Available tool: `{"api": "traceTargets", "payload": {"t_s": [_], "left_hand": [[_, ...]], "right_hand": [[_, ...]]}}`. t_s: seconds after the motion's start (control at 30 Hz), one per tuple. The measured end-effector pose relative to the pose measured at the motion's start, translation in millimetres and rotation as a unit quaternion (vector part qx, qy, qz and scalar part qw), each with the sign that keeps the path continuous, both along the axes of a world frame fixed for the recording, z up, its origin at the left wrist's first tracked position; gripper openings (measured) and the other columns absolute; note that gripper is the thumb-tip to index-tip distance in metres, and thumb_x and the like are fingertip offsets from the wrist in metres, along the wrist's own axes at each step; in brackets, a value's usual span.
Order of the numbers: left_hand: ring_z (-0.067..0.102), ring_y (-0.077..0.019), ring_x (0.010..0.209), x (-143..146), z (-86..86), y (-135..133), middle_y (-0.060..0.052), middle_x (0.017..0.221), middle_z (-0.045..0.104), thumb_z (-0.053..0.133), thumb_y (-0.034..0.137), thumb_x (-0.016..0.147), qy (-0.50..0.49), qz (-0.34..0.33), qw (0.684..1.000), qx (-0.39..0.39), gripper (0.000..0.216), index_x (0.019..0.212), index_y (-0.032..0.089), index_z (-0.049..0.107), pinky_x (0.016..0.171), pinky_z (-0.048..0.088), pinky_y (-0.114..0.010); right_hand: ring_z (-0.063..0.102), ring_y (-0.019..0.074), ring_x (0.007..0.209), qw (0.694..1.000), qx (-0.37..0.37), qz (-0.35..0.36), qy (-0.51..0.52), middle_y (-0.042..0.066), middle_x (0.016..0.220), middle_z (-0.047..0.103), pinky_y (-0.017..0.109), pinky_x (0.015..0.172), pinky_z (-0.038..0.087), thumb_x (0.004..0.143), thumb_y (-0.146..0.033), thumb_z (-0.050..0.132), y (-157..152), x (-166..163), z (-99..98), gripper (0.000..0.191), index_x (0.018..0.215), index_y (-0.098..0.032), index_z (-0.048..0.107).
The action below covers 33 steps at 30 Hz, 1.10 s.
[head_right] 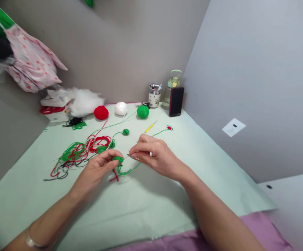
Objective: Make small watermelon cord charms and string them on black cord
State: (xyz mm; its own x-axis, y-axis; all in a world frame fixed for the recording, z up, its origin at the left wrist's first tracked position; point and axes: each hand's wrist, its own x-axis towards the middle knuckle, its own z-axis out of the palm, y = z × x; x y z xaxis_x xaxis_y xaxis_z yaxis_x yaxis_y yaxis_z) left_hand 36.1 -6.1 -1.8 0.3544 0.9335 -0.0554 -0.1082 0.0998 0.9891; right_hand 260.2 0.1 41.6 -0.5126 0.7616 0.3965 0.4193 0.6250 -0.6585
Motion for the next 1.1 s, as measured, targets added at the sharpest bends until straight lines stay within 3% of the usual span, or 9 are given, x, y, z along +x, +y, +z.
{"api": "traceTargets", "payload": {"t_s": [0.13,0.4,0.53,0.67,0.8,1.0,1.1], "left_hand": [[0.052,-0.0145,0.079,0,0.9,0,-0.001,0.086,0.061,0.070,0.033,0.083,0.008,-0.016,1.000,-0.001,0.016,0.091,0.020,0.069,0.074,0.041,-0.025],[0.048,-0.0101,0.070,-2,3.0,-4,0.002,0.080,0.058,0.068,0.033,0.087,-0.018,-0.113,0.993,-0.027,0.014,0.091,0.020,0.068,0.066,0.038,-0.022],[0.052,-0.0104,0.072,-1,-2.0,-3,0.002,0.081,0.061,0.068,0.033,0.088,-0.030,-0.102,0.994,-0.041,0.014,0.091,0.019,0.066,0.068,0.039,-0.022],[0.060,-0.0132,0.081,2,-4.2,-2,-0.001,0.091,0.066,0.069,0.036,0.088,-0.058,-0.054,0.995,-0.062,0.018,0.094,0.020,0.062,0.074,0.043,-0.024],[0.060,-0.0144,0.085,5,-4.8,-1,-0.001,0.091,0.065,0.070,0.037,0.087,-0.066,-0.027,0.997,-0.042,0.020,0.092,0.018,0.062,0.082,0.045,-0.026],[0.059,-0.0162,0.085,6,-11.4,-1,-0.002,0.086,0.063,0.071,0.041,0.084,-0.031,-0.006,0.999,-0.021,0.026,0.090,0.017,0.061,0.081,0.046,-0.028],[0.056,-0.0152,0.082,7,-10.3,-2,-0.001,0.084,0.061,0.072,0.042,0.083,-0.020,0.001,1.000,-0.003,0.027,0.087,0.018,0.060,0.077,0.045,-0.027]], "right_hand": [[0.053,0.0125,0.070,1.000,-0.008,0.000,-0.016,0.002,0.077,0.054,0.024,0.060,0.041,0.097,-0.020,0.058,0,0,0.0,0.017,0.095,-0.020,0.074],[0.052,0.0107,0.069,0.990,-0.111,0.070,0.048,0.000,0.074,0.053,0.023,0.064,0.043,0.094,-0.025,0.064,3,2,-3.2,0.014,0.092,-0.017,0.076],[0.054,0.0112,0.071,0.992,-0.107,0.056,0.023,0.001,0.077,0.056,0.024,0.067,0.043,0.094,-0.026,0.064,4,-4,-8.8,0.013,0.092,-0.018,0.074],[0.057,0.0118,0.077,0.999,-0.037,-0.021,-0.029,0.003,0.090,0.064,0.024,0.069,0.044,0.096,-0.018,0.059,-2,-13,-12.3,0.007,0.100,-0.017,0.064],[0.061,0.0120,0.080,0.996,0.070,0.004,-0.062,0.005,0.095,0.066,0.023,0.070,0.046,0.098,-0.014,0.051,-12,-23,-14.1,0.010,0.106,-0.017,0.056],[0.063,0.0147,0.074,0.943,0.253,-0.012,-0.217,0.006,0.085,0.068,0.024,0.057,0.041,0.099,-0.007,0.041,-13,-28,-27.3,0.021,0.102,-0.014,0.060],[0.062,0.0126,0.070,0.930,0.309,-0.028,-0.195,0.007,0.090,0.071,0.023,0.056,0.042,0.096,-0.005,0.045,-13,-29,-29.0,0.020,0.094,-0.014,0.063]]}}
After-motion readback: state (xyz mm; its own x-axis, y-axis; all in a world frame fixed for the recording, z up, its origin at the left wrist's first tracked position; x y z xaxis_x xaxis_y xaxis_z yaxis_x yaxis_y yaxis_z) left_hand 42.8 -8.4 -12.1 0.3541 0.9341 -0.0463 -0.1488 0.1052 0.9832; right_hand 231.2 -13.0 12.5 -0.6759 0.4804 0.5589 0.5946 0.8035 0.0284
